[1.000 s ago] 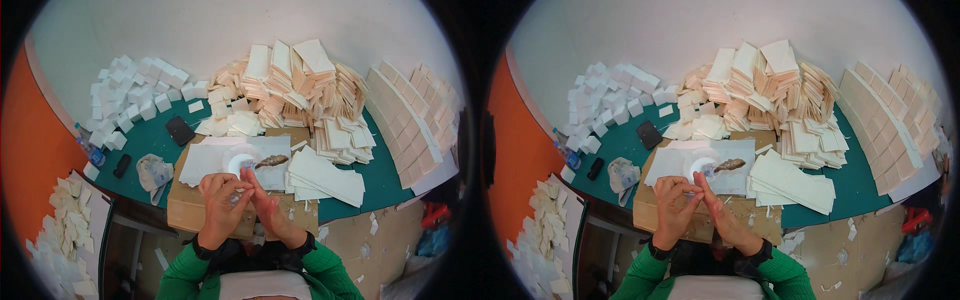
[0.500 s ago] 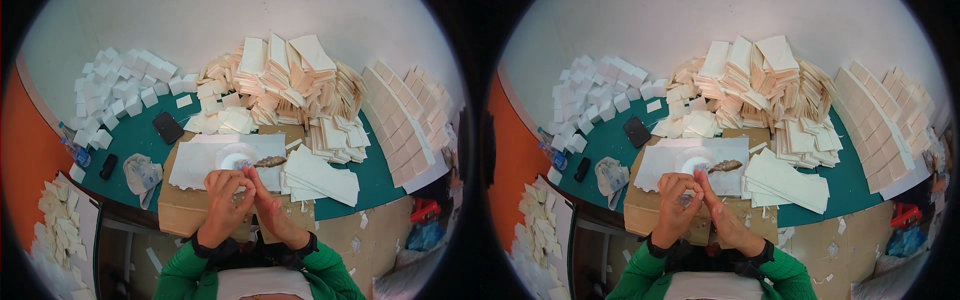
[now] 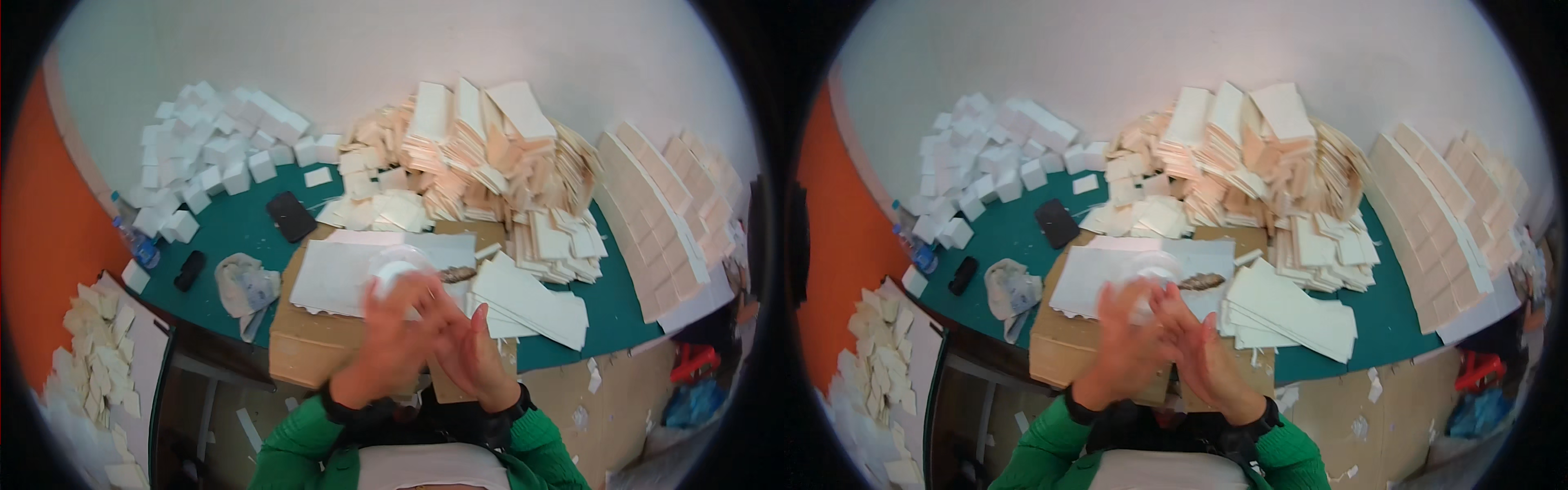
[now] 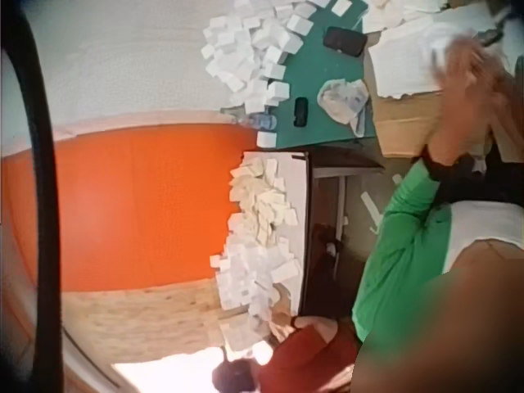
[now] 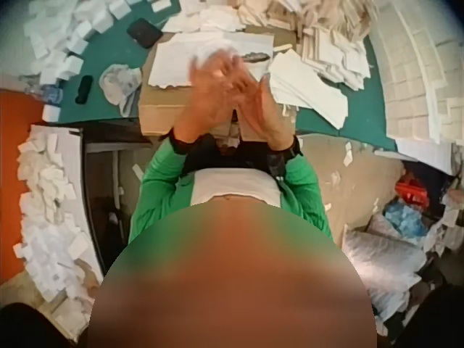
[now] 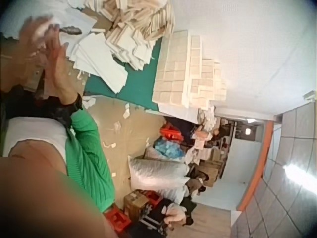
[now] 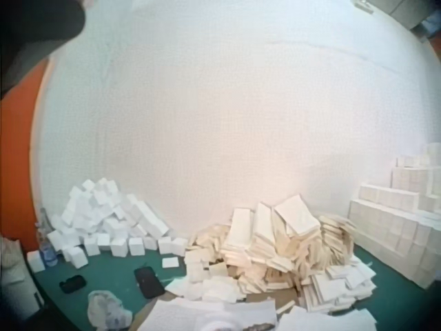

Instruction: Applying adhesive paste to small blocks and attaching paper strips to assemble components.

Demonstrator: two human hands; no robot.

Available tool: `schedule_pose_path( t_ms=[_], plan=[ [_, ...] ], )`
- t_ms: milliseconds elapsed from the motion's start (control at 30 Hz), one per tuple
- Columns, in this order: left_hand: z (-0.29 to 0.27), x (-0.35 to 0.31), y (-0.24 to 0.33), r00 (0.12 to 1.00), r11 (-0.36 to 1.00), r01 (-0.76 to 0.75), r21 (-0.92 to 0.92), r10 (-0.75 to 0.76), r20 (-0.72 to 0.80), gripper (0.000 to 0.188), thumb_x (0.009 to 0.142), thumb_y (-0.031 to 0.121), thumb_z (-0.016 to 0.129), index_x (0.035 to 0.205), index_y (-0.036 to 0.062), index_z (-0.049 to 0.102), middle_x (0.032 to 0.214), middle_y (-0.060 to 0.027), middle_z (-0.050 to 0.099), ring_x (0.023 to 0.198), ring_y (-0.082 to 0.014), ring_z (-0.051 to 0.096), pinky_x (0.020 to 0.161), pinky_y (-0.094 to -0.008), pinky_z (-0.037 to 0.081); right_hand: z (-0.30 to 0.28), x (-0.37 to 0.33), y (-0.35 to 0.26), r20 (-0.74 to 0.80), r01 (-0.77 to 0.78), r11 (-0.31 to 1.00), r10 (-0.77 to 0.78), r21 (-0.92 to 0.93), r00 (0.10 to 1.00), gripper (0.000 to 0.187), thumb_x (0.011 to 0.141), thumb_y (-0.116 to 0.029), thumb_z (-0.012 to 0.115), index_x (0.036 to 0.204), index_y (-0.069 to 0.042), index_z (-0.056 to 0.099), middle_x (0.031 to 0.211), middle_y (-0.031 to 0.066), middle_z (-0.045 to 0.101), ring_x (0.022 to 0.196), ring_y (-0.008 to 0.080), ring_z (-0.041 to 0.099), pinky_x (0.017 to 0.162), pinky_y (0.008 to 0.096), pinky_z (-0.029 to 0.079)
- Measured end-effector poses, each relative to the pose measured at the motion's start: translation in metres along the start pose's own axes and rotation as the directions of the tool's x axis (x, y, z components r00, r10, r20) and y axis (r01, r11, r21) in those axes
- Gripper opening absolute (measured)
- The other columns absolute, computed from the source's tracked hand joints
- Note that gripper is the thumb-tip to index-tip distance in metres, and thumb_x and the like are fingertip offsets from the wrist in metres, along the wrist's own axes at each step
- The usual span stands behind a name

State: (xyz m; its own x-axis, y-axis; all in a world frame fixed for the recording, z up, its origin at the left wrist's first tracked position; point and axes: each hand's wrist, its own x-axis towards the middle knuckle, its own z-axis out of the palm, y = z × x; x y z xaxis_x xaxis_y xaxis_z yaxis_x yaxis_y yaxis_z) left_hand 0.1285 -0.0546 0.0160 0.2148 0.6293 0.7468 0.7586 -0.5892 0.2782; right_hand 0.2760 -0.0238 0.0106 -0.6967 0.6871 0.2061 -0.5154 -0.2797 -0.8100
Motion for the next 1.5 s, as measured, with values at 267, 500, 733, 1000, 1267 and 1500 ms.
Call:
schedule_pose_path(
  t_ms=[267,500,733,1000,1267,1500],
  plan=[
    [0.000,0.026,-0.025,0.974,0.969,0.212,0.128,-0.220,0.047,0.063,0.087,0.025,0.058,0.143,0.0083,0.033,0.147,-0.0187,0.029,0.138,-0.0316,0.026,0.111,-0.0496,0.014,0.034,-0.021,-0.046,-0.042,0.210,0.960,-0.206,0.184,0.978,0.074,0.094,-0.061,0.027,0.149,-0.011,0.018,0.152,0.0128,0.023,0.141,0.0258,0.022,0.114,0.0416,0.016],
    [0.025,0.012,-0.006,0.946,0.087,0.321,-0.943,-0.067,0.316,0.060,0.100,0.043,0.032,0.147,0.0074,0.021,0.154,-0.0081,0.017,0.141,-0.0213,0.016,0.114,-0.0360,0.012,0.015,0.009,-0.043,0.392,0.378,-0.115,-0.376,-0.919,0.839,0.070,0.091,-0.055,0.041,0.144,-0.009,0.031,0.149,0.0197,0.028,0.138,0.0348,0.024,0.112,0.0472,0.011],
    [-0.073,0.003,-0.022,0.848,0.221,0.529,-0.819,-0.159,0.505,0.060,0.097,0.040,0.044,0.146,0.0083,0.027,0.150,-0.0078,0.028,0.138,-0.0222,0.027,0.111,-0.0356,0.024,-0.043,-0.015,-0.096,0.055,-0.105,-0.226,-0.603,-0.968,0.796,0.049,0.093,-0.009,0.044,0.141,-0.001,0.035,0.146,0.0178,0.035,0.137,0.0299,0.030,0.111,0.0396,0.021],
    [-0.153,-0.085,-0.108,0.810,0.809,0.586,-0.055,-0.586,0.005,0.058,0.088,0.024,0.063,0.139,0.0072,0.040,0.141,-0.0109,0.042,0.132,-0.0246,0.036,0.108,-0.0387,0.028,-0.060,-0.110,-0.080,-0.117,-0.241,-0.098,-0.664,-0.965,0.738,0.052,0.093,-0.011,0.050,0.141,-0.001,0.034,0.145,0.0153,0.037,0.134,0.0282,0.035,0.109,0.0396,0.024],
    [-0.208,-0.110,-0.122,0.500,0.283,0.573,-0.769,-0.864,0.055,0.068,0.090,0.037,0.059,0.144,0.0072,0.030,0.144,-0.0117,0.039,0.131,-0.0248,0.036,0.108,-0.0396,0.025,-0.040,-0.130,-0.058,-0.290,-0.295,0.088,-0.575,-0.951,0.765,0.054,0.093,-0.011,0.050,0.142,0.000,0.031,0.148,0.0169,0.032,0.138,0.0288,0.027,0.112,0.0413,0.019],
    [-0.260,-0.121,-0.255,0.244,0.267,0.416,-0.869,-0.954,-0.176,0.071,0.089,0.040,0.059,0.144,0.0067,0.028,0.147,-0.0130,0.032,0.135,-0.0264,0.030,0.109,-0.0408,0.023,-0.054,-0.127,-0.047,-0.231,-0.267,0.047,-0.657,-0.963,0.718,0.050,0.096,-0.019,0.047,0.142,-0.005,0.034,0.145,0.0138,0.038,0.131,0.0271,0.039,0.107,0.0406,0.027]
  ],
)
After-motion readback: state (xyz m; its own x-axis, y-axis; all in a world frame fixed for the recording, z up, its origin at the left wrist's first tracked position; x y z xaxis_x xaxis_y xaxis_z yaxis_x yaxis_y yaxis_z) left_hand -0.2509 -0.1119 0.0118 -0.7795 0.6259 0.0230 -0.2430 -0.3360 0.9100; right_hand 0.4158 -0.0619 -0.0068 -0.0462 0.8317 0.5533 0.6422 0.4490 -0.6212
